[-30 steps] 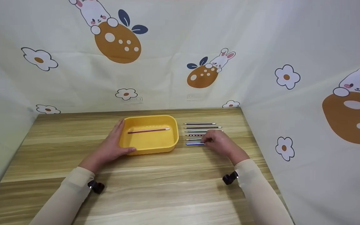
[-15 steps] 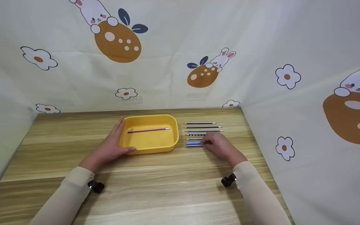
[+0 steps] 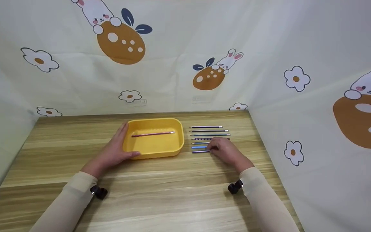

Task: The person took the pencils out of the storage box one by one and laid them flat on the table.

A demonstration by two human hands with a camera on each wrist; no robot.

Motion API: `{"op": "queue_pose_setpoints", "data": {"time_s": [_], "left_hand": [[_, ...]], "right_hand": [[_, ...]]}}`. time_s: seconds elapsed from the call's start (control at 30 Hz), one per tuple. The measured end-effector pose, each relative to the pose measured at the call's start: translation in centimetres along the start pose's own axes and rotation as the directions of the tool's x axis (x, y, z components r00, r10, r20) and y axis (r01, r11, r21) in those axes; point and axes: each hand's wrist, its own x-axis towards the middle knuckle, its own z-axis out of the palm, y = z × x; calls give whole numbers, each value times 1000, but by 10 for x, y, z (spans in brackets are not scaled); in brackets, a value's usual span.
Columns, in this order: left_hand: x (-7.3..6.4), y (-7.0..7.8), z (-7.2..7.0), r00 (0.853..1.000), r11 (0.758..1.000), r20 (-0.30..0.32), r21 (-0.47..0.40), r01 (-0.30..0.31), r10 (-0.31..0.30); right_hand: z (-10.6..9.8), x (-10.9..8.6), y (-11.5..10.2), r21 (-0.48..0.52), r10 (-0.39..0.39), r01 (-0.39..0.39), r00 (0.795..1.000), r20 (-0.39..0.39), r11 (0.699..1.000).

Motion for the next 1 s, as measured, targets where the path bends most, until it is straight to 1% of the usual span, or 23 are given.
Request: {"op": "queue_pose_setpoints", "data": {"time_s": [0.2,0.4,0.67,0.8,1.0], "left_hand": [[2,-1,0,1000,1000,-5,-3,-7,7],[2,-1,0,1000,1000,-1,3,-4,4],[1,0,0,1000,1000,-3,2,-1,1],[1,0,0,1000,1000,-3,1,2,-2],[1,-1,1,1000,1000,-3,3,7,-7]], "right_hand": [[2,-1,1,8,12,-12,1000,7,1000],[3,0,1,-6,-30,30,1000,-5,1000],[5,0,2,-63,-61,60,998,-19,996],[5,-1,2,-61,-58,56,998,-18,997],[6,-1,0,-32,2,-2,1000,-17,999]]}}
